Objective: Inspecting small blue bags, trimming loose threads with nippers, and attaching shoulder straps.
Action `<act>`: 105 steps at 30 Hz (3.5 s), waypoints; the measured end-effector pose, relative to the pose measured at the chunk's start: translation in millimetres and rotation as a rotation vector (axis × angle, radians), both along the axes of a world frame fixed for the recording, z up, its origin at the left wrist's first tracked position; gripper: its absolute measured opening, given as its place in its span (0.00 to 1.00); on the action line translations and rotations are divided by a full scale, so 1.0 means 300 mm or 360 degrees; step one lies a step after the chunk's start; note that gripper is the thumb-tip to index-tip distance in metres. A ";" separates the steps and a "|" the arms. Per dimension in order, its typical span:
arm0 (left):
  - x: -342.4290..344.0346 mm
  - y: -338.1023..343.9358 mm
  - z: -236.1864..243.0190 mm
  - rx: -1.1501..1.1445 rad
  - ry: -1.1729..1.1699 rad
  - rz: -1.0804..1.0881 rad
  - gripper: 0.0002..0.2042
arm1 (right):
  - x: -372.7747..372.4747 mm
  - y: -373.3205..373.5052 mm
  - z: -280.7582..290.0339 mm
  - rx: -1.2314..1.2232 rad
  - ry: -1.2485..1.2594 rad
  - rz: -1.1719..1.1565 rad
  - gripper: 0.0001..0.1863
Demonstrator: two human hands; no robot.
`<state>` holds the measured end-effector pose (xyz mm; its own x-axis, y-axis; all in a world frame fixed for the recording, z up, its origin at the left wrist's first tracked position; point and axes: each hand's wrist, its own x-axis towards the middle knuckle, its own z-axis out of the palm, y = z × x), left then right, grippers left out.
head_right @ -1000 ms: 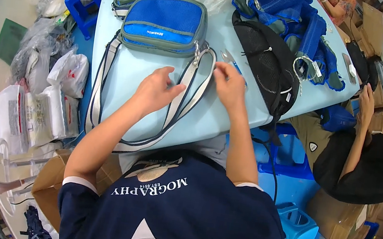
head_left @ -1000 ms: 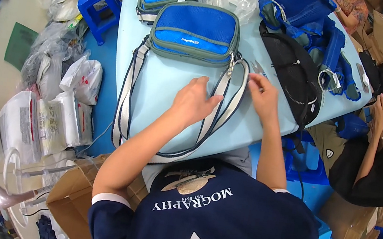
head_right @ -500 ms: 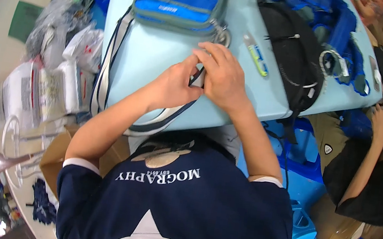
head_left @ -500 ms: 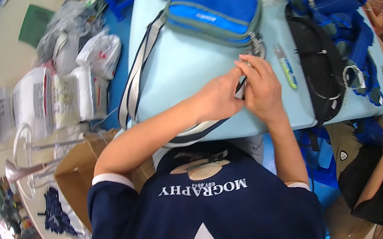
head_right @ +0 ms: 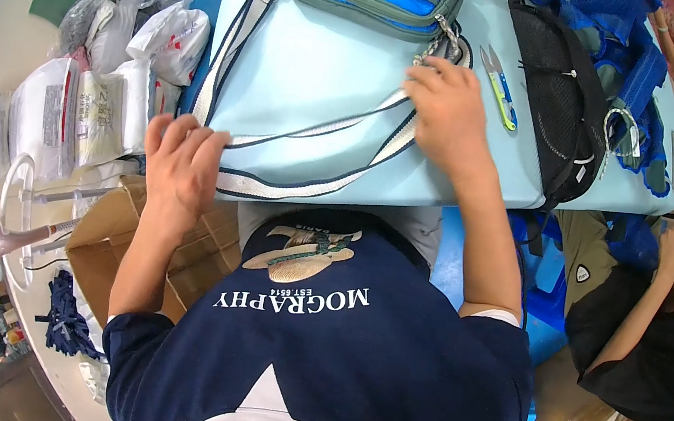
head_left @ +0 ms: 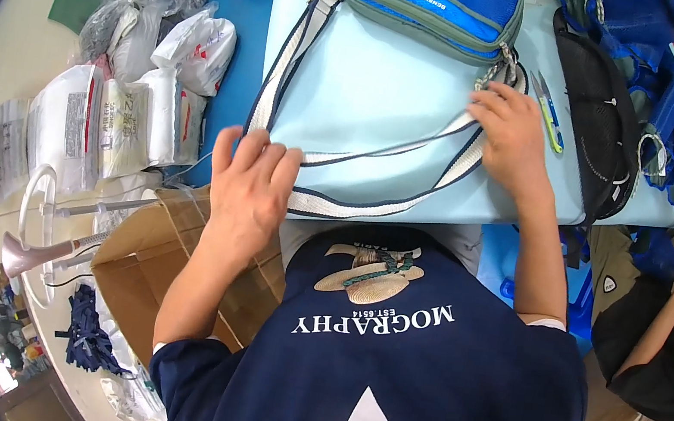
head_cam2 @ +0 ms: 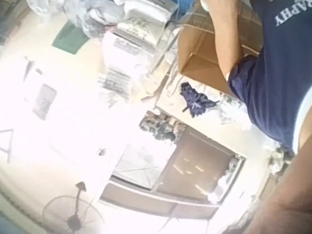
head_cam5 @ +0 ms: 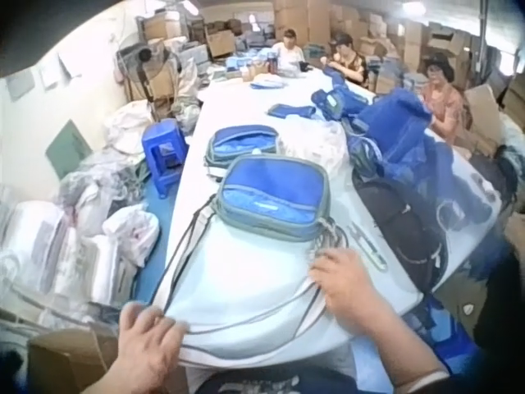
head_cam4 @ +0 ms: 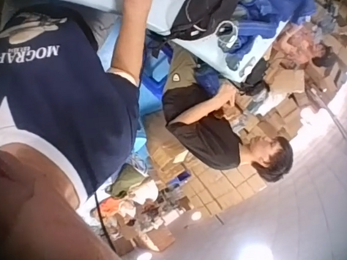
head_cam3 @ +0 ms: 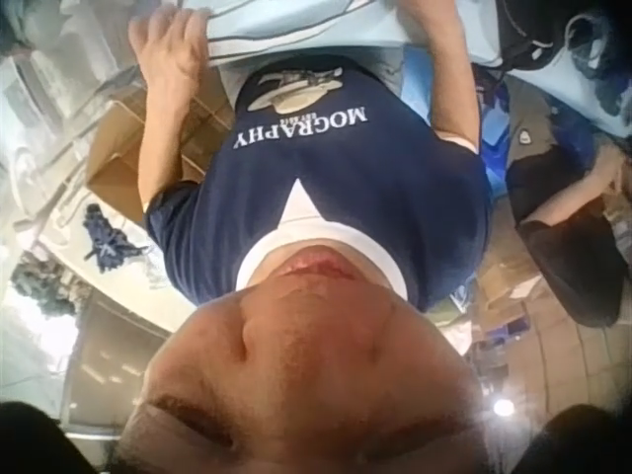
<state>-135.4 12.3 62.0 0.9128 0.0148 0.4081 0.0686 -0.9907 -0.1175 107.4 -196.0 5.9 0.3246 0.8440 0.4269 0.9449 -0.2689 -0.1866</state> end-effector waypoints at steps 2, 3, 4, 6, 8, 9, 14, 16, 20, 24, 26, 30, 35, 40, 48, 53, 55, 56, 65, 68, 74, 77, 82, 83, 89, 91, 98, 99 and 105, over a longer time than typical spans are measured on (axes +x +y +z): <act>0.021 0.021 -0.035 -0.0044 -0.0002 -0.0074 0.11 | -0.063 0.047 0.054 0.0078 0.0158 0.0346 0.17; 0.021 0.027 -0.055 -0.0077 0.0010 -0.0165 0.11 | -0.115 0.071 0.065 0.0075 0.0157 0.0364 0.17; 0.016 0.018 -0.073 -0.0156 0.0279 -0.0195 0.11 | -0.172 0.092 0.074 0.0040 0.0277 0.0526 0.18; 0.001 0.018 -0.096 -0.0325 0.0435 -0.0263 0.11 | -0.234 0.110 0.077 -0.0058 0.0442 0.0794 0.27; -0.020 0.011 -0.075 -0.0364 0.0460 -0.0208 0.11 | -0.278 0.115 0.062 -0.0087 0.0476 0.0895 0.27; -0.030 0.009 -0.068 -0.0531 0.0305 -0.0229 0.11 | -0.286 0.116 0.049 -0.0077 0.0483 0.0928 0.27; -0.121 0.093 -0.095 -0.0650 -0.0475 0.0178 0.12 | -0.282 0.115 0.040 -0.0080 0.0419 0.0647 0.11; -0.171 0.105 -0.126 -0.0747 -0.0471 0.0320 0.10 | -0.271 0.104 0.054 -0.0192 0.0436 0.0588 0.12; -0.175 0.063 -0.131 -0.0905 -0.0212 0.0691 0.09 | -0.256 0.080 0.095 -0.0492 0.0547 0.0484 0.13; -0.133 0.060 -0.127 -0.1370 0.0072 0.1082 0.22 | -0.295 0.100 0.116 -0.0379 0.0649 0.0421 0.16; -0.119 0.069 -0.114 -0.1570 0.0096 0.1150 0.23 | -0.311 0.115 0.096 -0.0278 0.0644 0.0436 0.17; -0.118 0.097 -0.109 -0.1671 0.0151 0.1124 0.20 | -0.314 0.116 0.095 -0.0220 0.0618 0.0417 0.15; -0.111 0.079 -0.108 -0.2966 -0.0146 0.0878 0.14 | -0.277 0.091 0.099 -0.0221 0.0667 0.0376 0.10; -0.090 0.037 -0.138 -0.1629 -0.0137 0.0977 0.06 | -0.240 0.037 0.125 -0.0333 0.0703 0.0304 0.08; 0.061 0.091 -0.046 -0.0685 -0.0083 0.0051 0.08 | -0.247 -0.008 0.118 -0.0263 0.0679 0.0322 0.06; 0.119 0.100 -0.040 -0.0259 0.0656 -0.0204 0.12 | -0.256 -0.020 0.111 -0.0262 0.0672 0.0252 0.07; 0.128 0.112 -0.030 -0.0136 0.0634 -0.0216 0.10 | -0.252 -0.027 0.111 -0.0229 0.0658 0.0225 0.06; 0.132 0.112 -0.012 -0.0055 0.0667 -0.0159 0.09 | -0.252 -0.032 0.114 -0.0200 0.0641 0.0206 0.06; 0.125 0.201 -0.089 -0.0953 -0.0078 -0.0423 0.09 | -0.200 -0.112 0.123 -0.0157 0.0770 0.0063 0.07; 0.109 0.164 -0.110 -0.0720 0.0033 -0.0417 0.12 | -0.181 -0.119 0.101 -0.0202 0.0752 -0.0022 0.07; 0.110 0.112 -0.070 -0.0679 0.0358 -0.0519 0.11 | -0.140 -0.174 0.147 -0.0384 0.0904 -0.0329 0.07; 0.093 0.159 -0.100 -0.0461 0.0280 -0.0395 0.11 | -0.140 -0.182 0.154 -0.0407 0.0973 -0.0310 0.07; 0.065 0.181 -0.136 -0.0379 0.0088 -0.0494 0.11 | -0.134 -0.152 0.107 -0.0179 0.0839 -0.0218 0.07; 0.060 0.163 -0.137 -0.0366 0.0100 -0.0557 0.11 | -0.138 -0.152 0.102 -0.0174 0.0785 -0.0218 0.06; 0.041 0.188 -0.090 -0.0462 0.0212 -0.0512 0.10 | -0.140 -0.136 0.116 -0.0184 0.0794 -0.0072 0.06; 0.030 0.190 -0.076 -0.0408 0.0300 -0.0430 0.09 | -0.137 -0.130 0.104 -0.0149 0.0798 -0.0061 0.06; 0.108 -0.009 0.035 -0.0823 0.0543 -0.0485 0.35 | -0.226 0.024 0.025 -0.0053 0.0612 0.0225 0.07; 0.114 -0.045 0.036 -0.0974 0.0581 -0.0546 0.36 | -0.238 0.052 0.027 -0.0068 0.0598 0.0317 0.08; 0.080 -0.093 -0.101 -0.0713 0.0434 -0.0361 0.17 | -0.102 0.035 0.030 0.0273 0.0677 0.0351 0.13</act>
<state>-111.3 -15.7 31.8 0.9847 -0.0764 0.1563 -0.1255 -0.9343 0.3337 76.8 -185.3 15.0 0.3216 0.8416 0.4340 0.8063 -0.0032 -0.5915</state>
